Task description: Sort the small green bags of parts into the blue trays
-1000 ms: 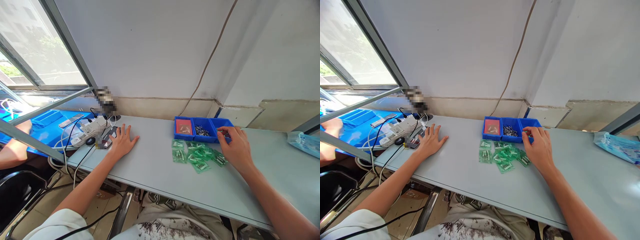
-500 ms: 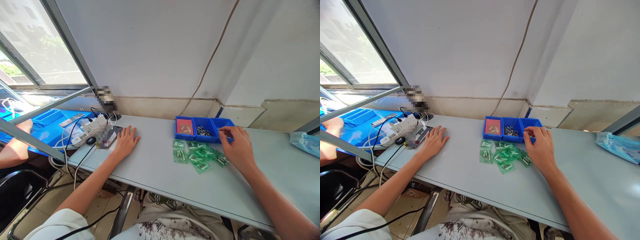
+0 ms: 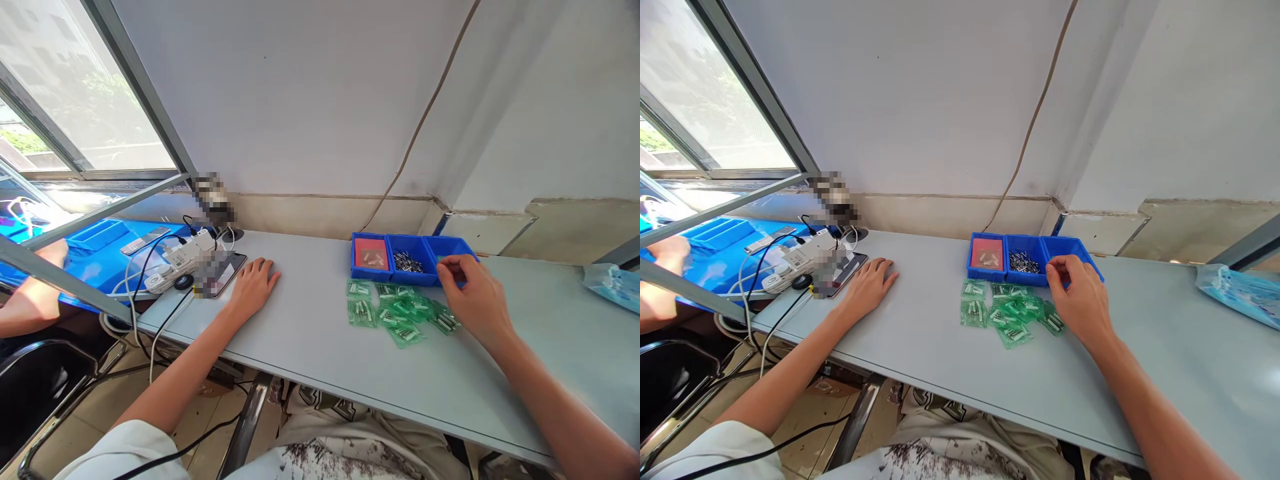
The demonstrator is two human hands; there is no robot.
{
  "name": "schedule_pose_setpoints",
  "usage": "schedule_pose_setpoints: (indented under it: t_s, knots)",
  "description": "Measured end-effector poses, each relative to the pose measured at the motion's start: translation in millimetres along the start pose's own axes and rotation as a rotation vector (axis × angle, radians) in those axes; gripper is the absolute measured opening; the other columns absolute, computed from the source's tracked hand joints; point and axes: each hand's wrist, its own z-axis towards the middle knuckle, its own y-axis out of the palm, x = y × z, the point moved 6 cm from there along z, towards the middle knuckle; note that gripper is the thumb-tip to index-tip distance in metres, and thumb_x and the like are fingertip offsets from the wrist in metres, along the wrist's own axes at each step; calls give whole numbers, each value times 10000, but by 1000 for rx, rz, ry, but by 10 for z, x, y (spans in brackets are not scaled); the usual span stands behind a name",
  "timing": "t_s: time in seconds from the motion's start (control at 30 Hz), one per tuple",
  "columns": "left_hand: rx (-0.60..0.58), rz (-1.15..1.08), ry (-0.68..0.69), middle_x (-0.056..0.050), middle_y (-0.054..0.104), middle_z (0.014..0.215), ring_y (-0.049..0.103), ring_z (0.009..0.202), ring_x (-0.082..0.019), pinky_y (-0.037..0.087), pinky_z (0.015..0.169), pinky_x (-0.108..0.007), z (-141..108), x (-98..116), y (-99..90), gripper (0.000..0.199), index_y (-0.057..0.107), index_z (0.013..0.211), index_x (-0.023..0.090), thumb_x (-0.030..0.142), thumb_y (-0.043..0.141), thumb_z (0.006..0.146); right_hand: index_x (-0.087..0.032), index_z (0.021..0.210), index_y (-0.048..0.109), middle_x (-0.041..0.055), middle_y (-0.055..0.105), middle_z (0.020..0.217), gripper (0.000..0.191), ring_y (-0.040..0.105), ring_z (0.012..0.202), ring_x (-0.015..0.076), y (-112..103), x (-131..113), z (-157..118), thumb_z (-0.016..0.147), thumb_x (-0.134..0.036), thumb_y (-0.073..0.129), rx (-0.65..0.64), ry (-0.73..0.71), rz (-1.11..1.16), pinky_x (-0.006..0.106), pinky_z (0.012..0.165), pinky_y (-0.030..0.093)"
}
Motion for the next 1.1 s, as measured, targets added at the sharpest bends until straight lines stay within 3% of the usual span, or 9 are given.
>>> schedule_pose_setpoints:
  t_s: [0.17, 0.37, 0.53, 0.63, 0.77, 0.87, 1.1]
  knots:
    - [12, -93, 38, -169, 633, 1521, 603, 1393, -348, 488, 1186, -501, -8, -32, 5, 452, 619, 1447, 181, 466, 434, 1149, -241, 1042, 669, 71, 746, 893, 293, 651, 769, 242, 31, -63, -33, 988, -500, 543, -91, 56, 36, 375, 744, 467]
    - [-32, -269, 191, -140, 610, 1565, 581, 1445, -303, 446, 1266, -501, -17, -12, -7, 506, 614, 1477, 189, 504, 379, 1158, -237, 1043, 669, 60, 727, 859, 312, 609, 693, 218, 38, -114, -61, 1001, -516, 534, -116, 52, 22, 364, 699, 440]
    - [-68, -275, 212, -138, 545, 1652, 527, 1517, -296, 430, 1283, -506, -81, 58, -63, 540, 556, 1560, 210, 502, 348, 1156, -255, 1018, 664, 40, 697, 803, 337, 584, 647, 211, 78, -105, -85, 1013, -555, 509, -128, 31, 21, 353, 664, 422]
    - [-83, -142, 142, -137, 536, 1673, 524, 1517, -325, 439, 1255, -545, -181, 156, -102, 526, 534, 1581, 230, 473, 335, 1160, -262, 1019, 660, 28, 678, 780, 319, 574, 631, 207, 87, -111, -94, 1019, -541, 504, -131, 14, 13, 345, 647, 413]
    - [-42, 56, -84, -190, 557, 1634, 530, 1467, -422, 385, 1208, -746, -325, 157, -188, 545, 552, 1562, 226, 519, 363, 1143, -266, 1029, 663, 20, 670, 767, 303, 573, 622, 205, 88, -109, -99, 1027, -526, 507, -134, 7, 5, 342, 638, 411]
    - [-74, 54, -171, -194, 501, 1687, 464, 1522, -455, 333, 1197, -832, -365, 102, -212, 624, 520, 1598, 252, 624, 387, 1116, -266, 1033, 662, 19, 672, 764, 323, 565, 609, 203, 93, -108, -104, 1034, -546, 501, -138, 8, 4, 345, 633, 413]
    - [-117, -12, -249, -186, 390, 1775, 347, 1598, -506, 237, 1202, -908, -310, -72, -242, 829, 442, 1670, 270, 803, 401, 1037, -259, 1020, 659, 39, 677, 752, 456, 564, 619, 222, 81, -129, -112, 1038, -667, 455, -150, 26, 24, 360, 645, 425]
